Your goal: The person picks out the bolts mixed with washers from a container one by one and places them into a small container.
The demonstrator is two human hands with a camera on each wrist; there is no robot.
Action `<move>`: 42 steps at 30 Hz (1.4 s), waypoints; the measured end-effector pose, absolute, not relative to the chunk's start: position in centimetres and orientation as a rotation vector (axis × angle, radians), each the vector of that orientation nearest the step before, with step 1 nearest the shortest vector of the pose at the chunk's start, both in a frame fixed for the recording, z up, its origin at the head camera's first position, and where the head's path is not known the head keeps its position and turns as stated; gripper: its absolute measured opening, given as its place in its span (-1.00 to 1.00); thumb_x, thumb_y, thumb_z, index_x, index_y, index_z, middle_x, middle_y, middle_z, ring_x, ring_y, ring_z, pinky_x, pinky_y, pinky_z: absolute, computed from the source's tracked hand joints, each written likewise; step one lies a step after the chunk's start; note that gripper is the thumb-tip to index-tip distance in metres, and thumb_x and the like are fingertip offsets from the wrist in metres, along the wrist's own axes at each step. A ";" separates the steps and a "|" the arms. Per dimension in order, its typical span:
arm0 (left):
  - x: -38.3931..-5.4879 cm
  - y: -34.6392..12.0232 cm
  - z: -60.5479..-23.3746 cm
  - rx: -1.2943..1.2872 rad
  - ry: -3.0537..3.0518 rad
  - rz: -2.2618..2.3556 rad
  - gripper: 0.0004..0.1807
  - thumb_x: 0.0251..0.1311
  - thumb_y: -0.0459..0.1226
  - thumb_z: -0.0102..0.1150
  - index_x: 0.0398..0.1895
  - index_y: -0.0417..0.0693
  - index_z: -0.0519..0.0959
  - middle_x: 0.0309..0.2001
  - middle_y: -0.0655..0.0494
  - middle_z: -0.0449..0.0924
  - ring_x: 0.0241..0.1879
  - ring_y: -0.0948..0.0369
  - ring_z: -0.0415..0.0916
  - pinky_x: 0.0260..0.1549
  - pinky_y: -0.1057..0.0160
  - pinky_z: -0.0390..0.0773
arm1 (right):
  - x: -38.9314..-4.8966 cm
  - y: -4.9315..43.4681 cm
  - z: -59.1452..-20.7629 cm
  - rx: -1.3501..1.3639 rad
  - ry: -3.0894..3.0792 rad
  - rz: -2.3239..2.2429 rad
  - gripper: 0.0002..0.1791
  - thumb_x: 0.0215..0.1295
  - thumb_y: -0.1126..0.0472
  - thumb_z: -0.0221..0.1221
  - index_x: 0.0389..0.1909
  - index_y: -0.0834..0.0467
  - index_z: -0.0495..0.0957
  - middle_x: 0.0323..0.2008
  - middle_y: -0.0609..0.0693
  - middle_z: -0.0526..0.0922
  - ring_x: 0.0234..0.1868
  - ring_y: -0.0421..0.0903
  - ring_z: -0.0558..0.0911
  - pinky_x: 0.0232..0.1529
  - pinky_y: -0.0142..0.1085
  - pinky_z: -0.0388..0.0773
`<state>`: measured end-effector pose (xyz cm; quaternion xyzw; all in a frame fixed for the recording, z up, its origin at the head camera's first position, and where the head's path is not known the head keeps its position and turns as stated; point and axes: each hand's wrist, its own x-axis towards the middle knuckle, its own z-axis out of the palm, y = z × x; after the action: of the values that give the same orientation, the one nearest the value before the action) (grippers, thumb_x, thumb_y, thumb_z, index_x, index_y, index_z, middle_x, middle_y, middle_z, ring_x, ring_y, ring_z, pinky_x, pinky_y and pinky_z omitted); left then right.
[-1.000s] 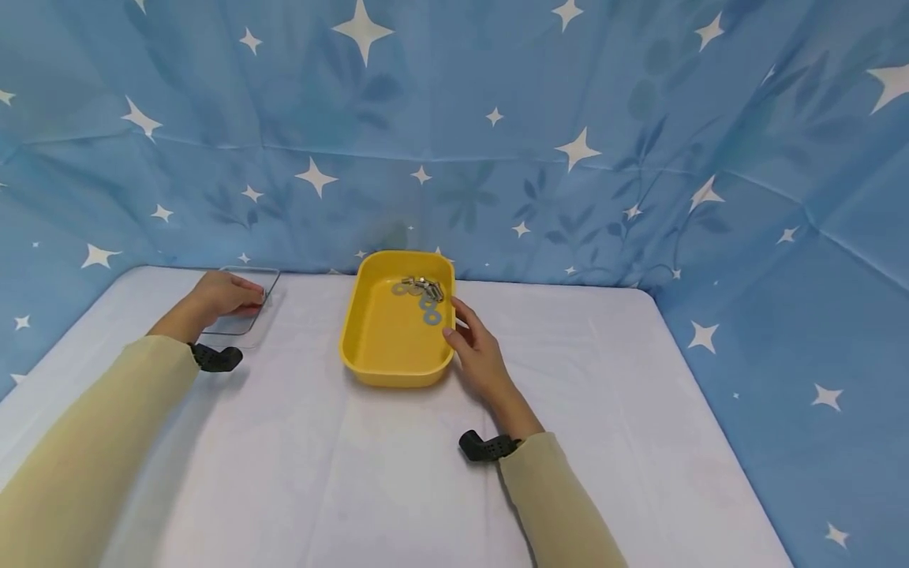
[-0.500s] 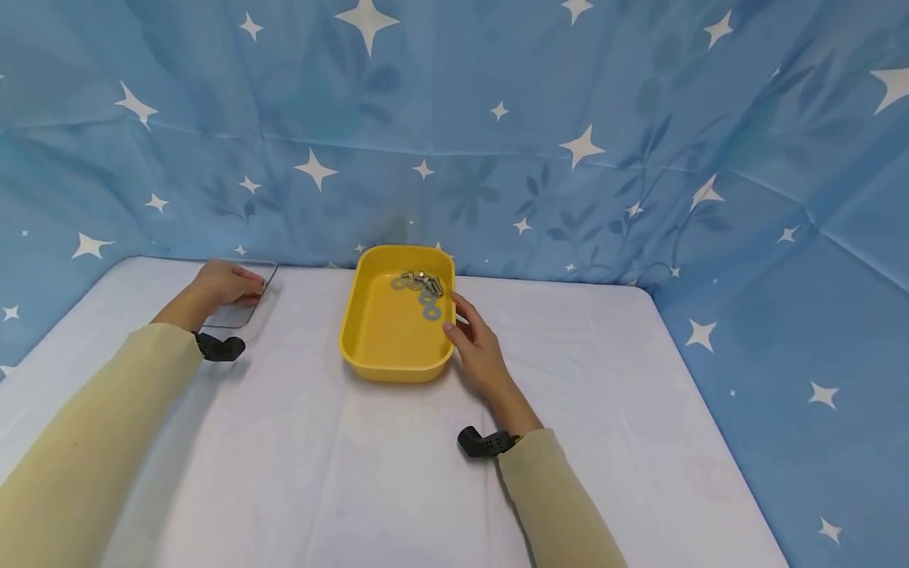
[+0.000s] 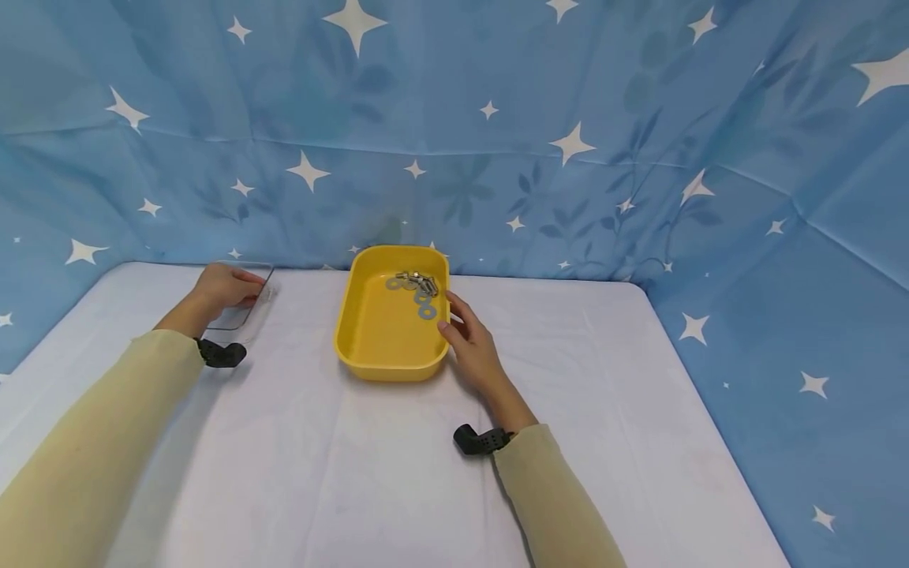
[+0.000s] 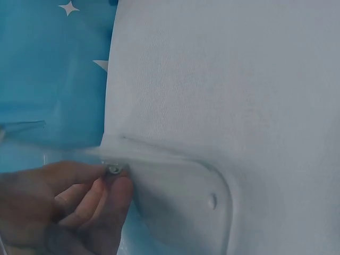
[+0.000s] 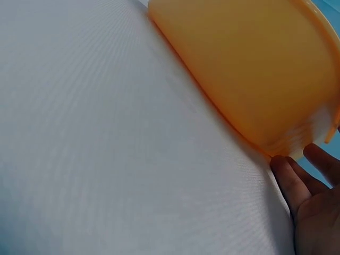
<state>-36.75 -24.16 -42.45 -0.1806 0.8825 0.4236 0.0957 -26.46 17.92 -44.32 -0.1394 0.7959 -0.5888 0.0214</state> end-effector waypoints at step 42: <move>-34.0 -21.7 -37.1 -0.294 2.709 1.377 -0.52 0.44 -0.20 0.11 0.29 -0.33 0.50 0.25 -0.30 0.52 -0.16 0.25 0.71 0.14 0.12 0.68 | -26.1 17.9 -44.1 -0.438 2.452 -1.833 -0.37 0.60 0.16 -0.03 0.59 0.11 0.08 0.53 0.27 0.21 0.49 0.23 0.35 0.43 0.10 0.42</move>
<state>-33.96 -21.65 -37.06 -0.0961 0.8865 0.4505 0.0442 -26.14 17.94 -44.06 -0.1417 0.7926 -0.5926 0.0242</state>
